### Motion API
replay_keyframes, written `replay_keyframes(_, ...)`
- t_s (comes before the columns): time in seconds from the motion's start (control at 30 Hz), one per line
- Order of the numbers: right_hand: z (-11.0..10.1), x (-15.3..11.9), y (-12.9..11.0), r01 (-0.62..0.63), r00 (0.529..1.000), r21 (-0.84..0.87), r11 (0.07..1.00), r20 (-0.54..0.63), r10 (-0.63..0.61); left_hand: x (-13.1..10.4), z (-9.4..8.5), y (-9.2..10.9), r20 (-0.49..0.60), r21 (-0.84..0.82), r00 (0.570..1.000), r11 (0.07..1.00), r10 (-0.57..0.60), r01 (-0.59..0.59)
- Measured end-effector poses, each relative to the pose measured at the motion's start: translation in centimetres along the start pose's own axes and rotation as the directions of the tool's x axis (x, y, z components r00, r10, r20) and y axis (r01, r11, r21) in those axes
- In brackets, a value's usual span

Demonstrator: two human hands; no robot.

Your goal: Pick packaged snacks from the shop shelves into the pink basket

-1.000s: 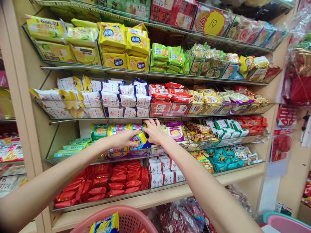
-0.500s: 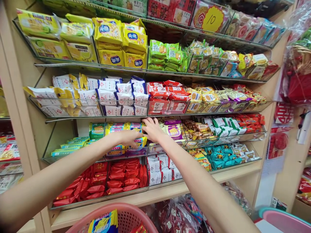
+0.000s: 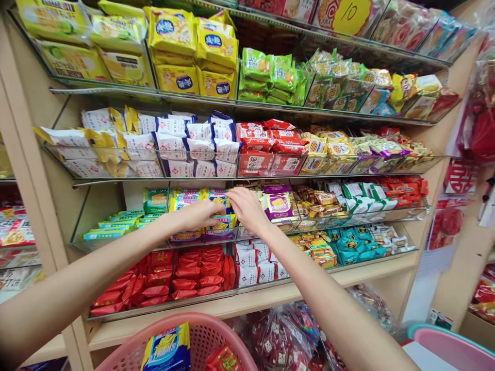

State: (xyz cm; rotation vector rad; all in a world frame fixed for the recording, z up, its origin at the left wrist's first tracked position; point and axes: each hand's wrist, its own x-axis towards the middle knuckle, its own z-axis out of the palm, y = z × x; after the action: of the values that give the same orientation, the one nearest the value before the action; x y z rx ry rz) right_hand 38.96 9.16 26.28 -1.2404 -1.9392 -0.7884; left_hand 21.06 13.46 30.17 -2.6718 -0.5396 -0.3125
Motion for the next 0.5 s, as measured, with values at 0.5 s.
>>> replay_keyframes(0.5,2.2,-6.3,-3.7,0.049,0.994,-0.13,0.99,0.105,-0.036,-3.9,3.8,1.9,-0.232,0.236,0.968,0.971,0.094,-0.038)
